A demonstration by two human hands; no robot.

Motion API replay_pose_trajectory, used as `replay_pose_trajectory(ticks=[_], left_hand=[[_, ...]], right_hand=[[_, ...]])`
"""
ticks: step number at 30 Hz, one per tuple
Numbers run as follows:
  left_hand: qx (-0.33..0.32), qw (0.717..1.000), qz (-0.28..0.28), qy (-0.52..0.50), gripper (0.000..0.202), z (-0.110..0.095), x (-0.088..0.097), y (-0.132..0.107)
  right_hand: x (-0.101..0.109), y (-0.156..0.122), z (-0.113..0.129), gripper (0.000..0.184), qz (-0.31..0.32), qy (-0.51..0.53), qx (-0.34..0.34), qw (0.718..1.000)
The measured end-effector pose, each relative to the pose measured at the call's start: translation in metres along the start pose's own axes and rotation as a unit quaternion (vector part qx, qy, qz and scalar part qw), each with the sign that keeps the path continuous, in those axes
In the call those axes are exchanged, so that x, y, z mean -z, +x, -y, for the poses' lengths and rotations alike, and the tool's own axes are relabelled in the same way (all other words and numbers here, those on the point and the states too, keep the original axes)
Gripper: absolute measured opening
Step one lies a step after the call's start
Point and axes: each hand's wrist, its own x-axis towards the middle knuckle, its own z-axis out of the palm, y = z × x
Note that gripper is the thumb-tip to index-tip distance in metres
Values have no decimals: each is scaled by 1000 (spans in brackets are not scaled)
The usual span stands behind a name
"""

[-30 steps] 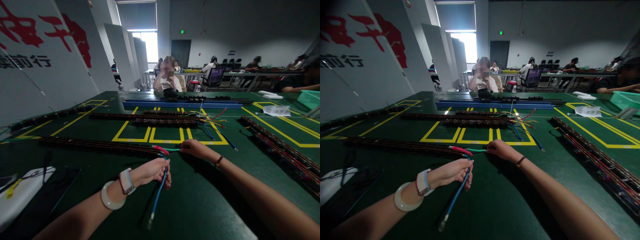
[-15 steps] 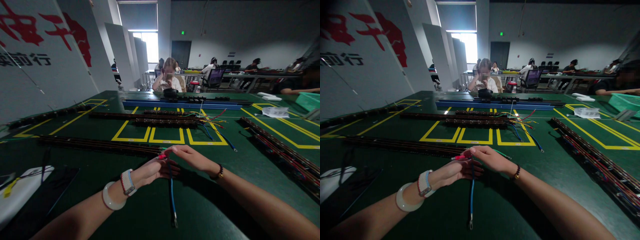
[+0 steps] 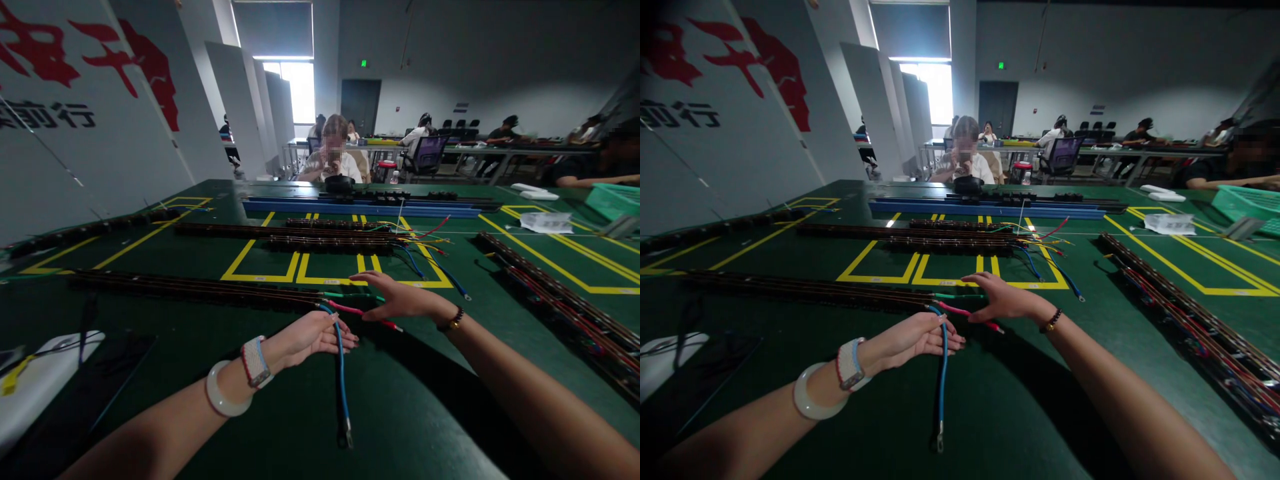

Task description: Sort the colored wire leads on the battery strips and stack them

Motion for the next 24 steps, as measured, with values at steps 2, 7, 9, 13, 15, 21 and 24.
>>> replay_pose_trajectory(ticks=[2,7,9,13,15,21,24], left_hand=[[3,1000,-2,3,27,0,1,0],[-9,999,-20,-28,26,-2,-4,-1],[-12,998,-33,-47,26,-3,-7,-2],[-14,996,-41,-78,26,-3,-14,-3],[-21,994,-44,-95,22,-2,-16,-3],[-37,992,-22,-119,26,5,-19,-1],[-38,993,-8,-113,29,5,-20,-2]], right_hand=[[0,1,-14,83,18,-39,-51,998],[-4,7,-23,72,79,-52,-81,992],[-6,8,-16,63,131,-14,-69,989],[-13,9,1,50,179,-8,-28,983],[-17,8,9,47,170,-30,-25,985],[-30,2,21,45,152,1,-23,988],[-35,0,21,41,184,89,-43,978]])
